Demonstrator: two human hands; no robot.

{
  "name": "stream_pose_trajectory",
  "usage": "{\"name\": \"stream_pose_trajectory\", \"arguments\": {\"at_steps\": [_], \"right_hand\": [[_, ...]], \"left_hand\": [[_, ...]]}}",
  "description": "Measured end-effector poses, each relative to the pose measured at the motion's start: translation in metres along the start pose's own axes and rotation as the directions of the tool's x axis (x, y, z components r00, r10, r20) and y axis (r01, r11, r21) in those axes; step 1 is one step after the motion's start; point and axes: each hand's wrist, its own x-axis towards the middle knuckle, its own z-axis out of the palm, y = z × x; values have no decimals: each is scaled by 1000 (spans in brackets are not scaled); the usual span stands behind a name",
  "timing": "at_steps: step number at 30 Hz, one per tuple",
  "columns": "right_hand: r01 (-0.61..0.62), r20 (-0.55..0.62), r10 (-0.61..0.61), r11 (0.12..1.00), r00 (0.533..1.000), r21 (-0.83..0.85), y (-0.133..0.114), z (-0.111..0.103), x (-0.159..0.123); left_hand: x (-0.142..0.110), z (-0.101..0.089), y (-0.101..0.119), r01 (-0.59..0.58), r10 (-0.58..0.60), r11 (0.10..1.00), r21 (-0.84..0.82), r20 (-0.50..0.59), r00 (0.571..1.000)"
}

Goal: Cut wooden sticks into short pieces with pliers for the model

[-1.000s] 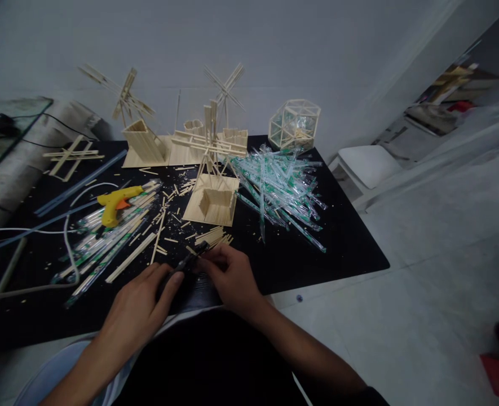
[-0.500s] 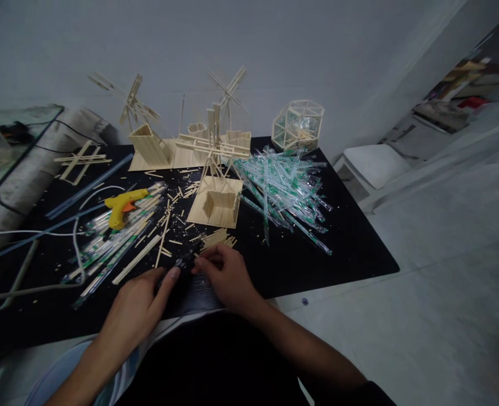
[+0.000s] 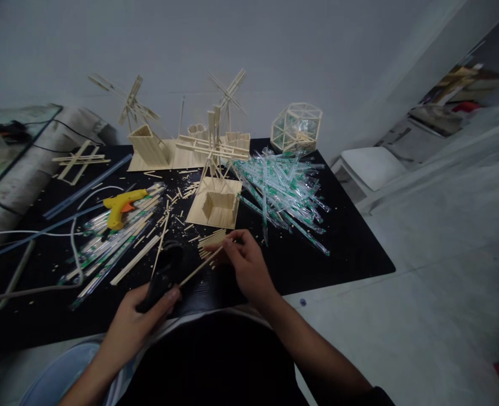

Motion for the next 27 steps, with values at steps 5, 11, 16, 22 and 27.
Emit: {"name": "stream_pose_trajectory", "arguments": {"at_steps": [5, 11, 16, 22, 27], "right_hand": [[-19, -42, 18, 999, 999, -34, 6, -19, -3], [-23, -60, -3, 902, 998, -431, 17, -36, -6], [110, -53, -292, 514, 955, -851, 23, -34, 1], [48, -10, -330, 167, 944, -985, 34, -22, 9], [62, -29, -374, 228, 927, -972, 41, -24, 11]], "left_hand": [[-5, 1, 0, 73, -104, 972, -223, -131, 986], [-5, -2, 5, 10, -114, 945, -328, -301, 947], [-1, -13, 7, -64, -43, 973, -223, -442, 896], [1, -27, -4, -74, 50, 997, -20, -561, 826], [3, -32, -11, -92, 75, 996, 1, -578, 813]]}}
